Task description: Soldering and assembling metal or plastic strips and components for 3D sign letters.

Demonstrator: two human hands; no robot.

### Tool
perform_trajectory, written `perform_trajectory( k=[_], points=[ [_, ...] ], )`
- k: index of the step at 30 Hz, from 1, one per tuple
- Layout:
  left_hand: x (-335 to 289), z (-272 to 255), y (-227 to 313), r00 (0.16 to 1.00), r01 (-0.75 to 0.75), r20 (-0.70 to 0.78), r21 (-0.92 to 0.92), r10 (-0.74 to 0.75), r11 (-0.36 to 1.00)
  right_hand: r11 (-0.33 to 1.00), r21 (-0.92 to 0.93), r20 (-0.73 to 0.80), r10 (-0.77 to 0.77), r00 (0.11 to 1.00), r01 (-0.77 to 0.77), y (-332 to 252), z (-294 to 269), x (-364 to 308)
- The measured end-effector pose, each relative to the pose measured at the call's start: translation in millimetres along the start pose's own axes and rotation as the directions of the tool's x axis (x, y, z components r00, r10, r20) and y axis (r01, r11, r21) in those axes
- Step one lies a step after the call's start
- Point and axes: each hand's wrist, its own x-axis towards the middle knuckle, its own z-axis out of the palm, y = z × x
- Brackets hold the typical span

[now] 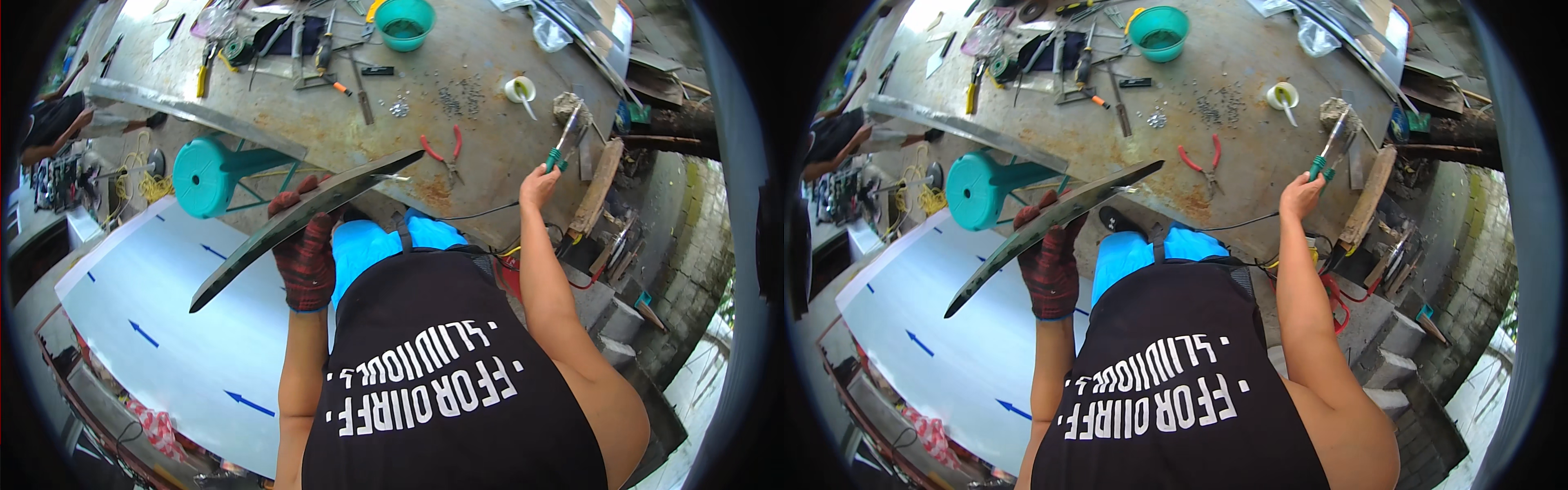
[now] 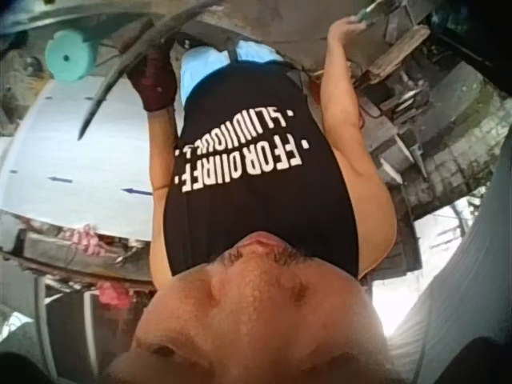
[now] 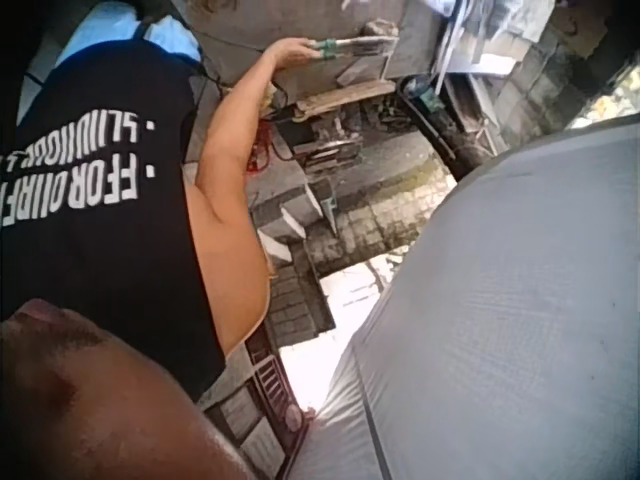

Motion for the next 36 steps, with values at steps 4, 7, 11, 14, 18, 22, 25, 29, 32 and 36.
perform_trajectory(
  k=[4, 7, 11, 14, 18, 22, 25, 29, 32, 36],
  points=[
    [-5.0, -0.1, -3.6, 1.0, -0.005, -0.019, -0.023, 0.004, 1.0, 0.996, -0.076, 0.136, 0.054, 0.989, -0.044, -7.6, -0.9, 1.8],
    [-3.7, -6.7, -11.1, 0.997, -0.066, 0.05, 0.071, 0.063, 0.995, 0.992, -0.126, 0.15, 0.03, 0.988, -0.011, 6.3, 7.9, 11.9],
    [-9.4, -11.1, -14.7, 0.999, -0.048, -0.001, 0.118, 0.048, 0.992, 0.978, -0.211, 0.196, 0.048, 0.979, -0.006, 10.7, 14.1, 17.3],
    [-11.9, -4.1, -8.8, 0.997, -0.048, -0.051, 0.176, 0.058, 0.983, 0.967, -0.256, 0.241, 0.059, 0.969, 0.005, 8.3, 15.4, 18.1],
    [-10.0, -11.9, -7.6, 0.997, -0.07, -0.012, 0.409, 0.082, 0.91, 0.961, -0.276, 0.271, 0.091, 0.958, -0.013, 6.5, 12.9, 18.9],
    [-6.2, -5.5, -12.9, 0.996, -0.045, -0.063, 0.344, 0.07, 0.938, 0.933, -0.333, 0.154, -0.085, 0.984, 0.133, 4.8, -2.2, 22.7],
    [-9.6, -12.6, -9.8, 0.988, -0.082, -0.065, 0.537, 0.138, 0.84, 0.942, 0.192, 0.329, -0.327, 0.886, 0.277, -72.7, -45.6, -1.5],
    [-8.1, -26.7, -15.3, 0.981, -0.121, 0.016, 0.833, 0.195, 0.54, 0.738, 0.601, 0.553, -0.661, 0.506, 0.307, -185.2, -124.9, -67.9],
    [-8.3, -28.3, -14.7, 0.982, -0.133, 0.07, 0.916, 0.176, 0.38, 0.658, 0.688, 0.557, -0.749, 0.359, 0.304, -230.3, -158.7, -100.1],
    [-4.0, -17.8, -8.9, 0.976, -0.146, 0.006, 0.762, 0.218, 0.631, 0.587, 0.724, 0.55, -0.808, 0.21, 0.364, -248.1, -160.0, -117.0]
  ],
)
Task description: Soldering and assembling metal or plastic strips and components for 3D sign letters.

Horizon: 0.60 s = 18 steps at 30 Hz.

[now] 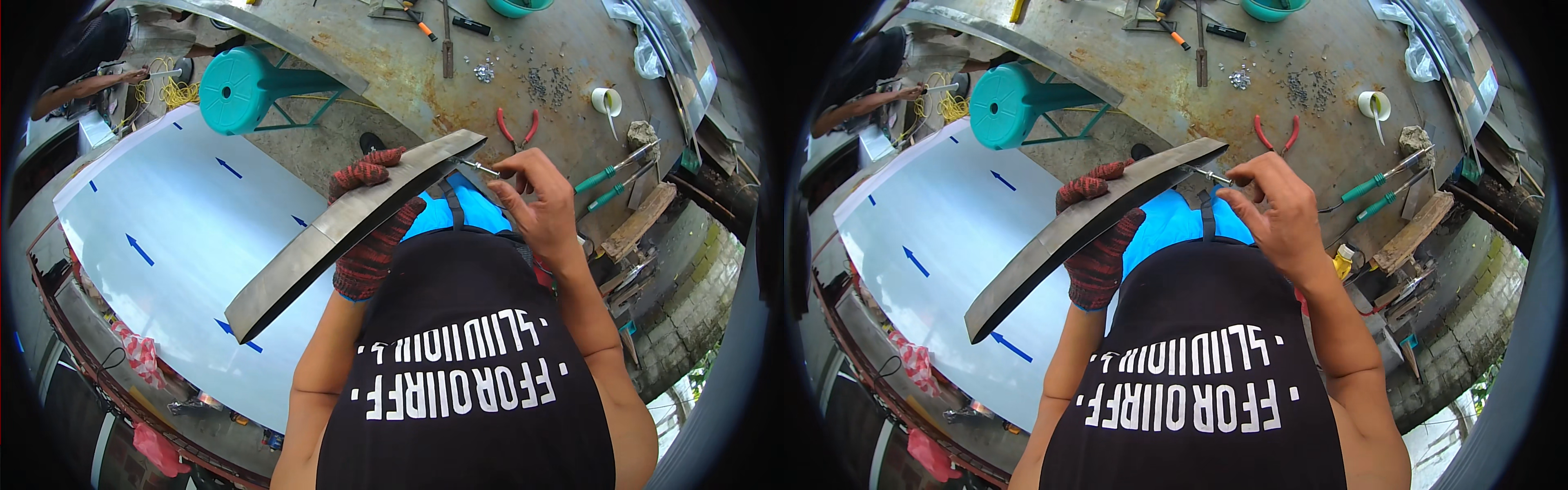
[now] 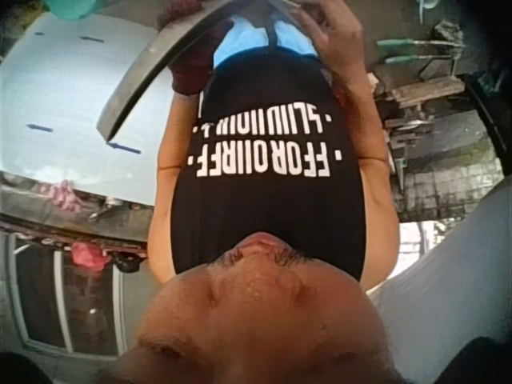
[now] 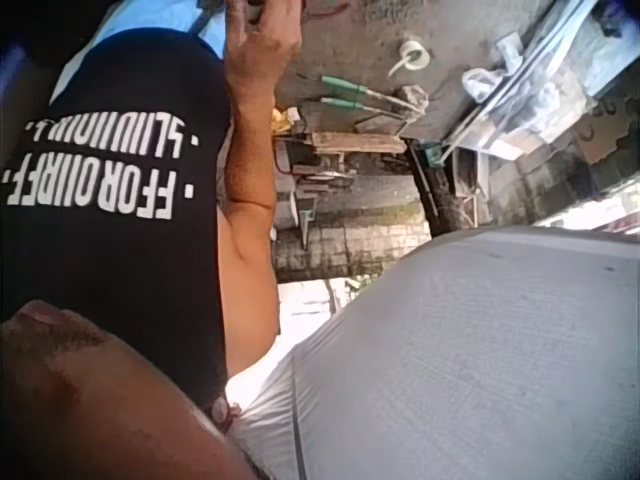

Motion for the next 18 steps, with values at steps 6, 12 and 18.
perform_trajectory(
  k=[6, 12, 18],
  points=[
    [-0.3, -1.6, -0.6, 0.993, -0.033, -0.113, -0.167, 0.014, 0.985, 0.998, -0.032, -0.008, -0.062, 0.998, 0.062, -7.8, 12.3, 9.8],
    [-0.2, -22.0, -2.8, 0.988, -0.124, 0.121, 0.296, 0.091, 0.947, 0.995, 0.015, -0.03, -0.093, 0.995, 0.094, -18.6, 18.8, 14.6],
    [-21.2, -1.4, -7.9, 0.958, 0.238, 0.046, -0.675, -0.281, 0.698, 0.998, 0.065, -0.015, -0.011, 1.0, 0.012, -15.6, 19.3, 9.7]
  ],
)
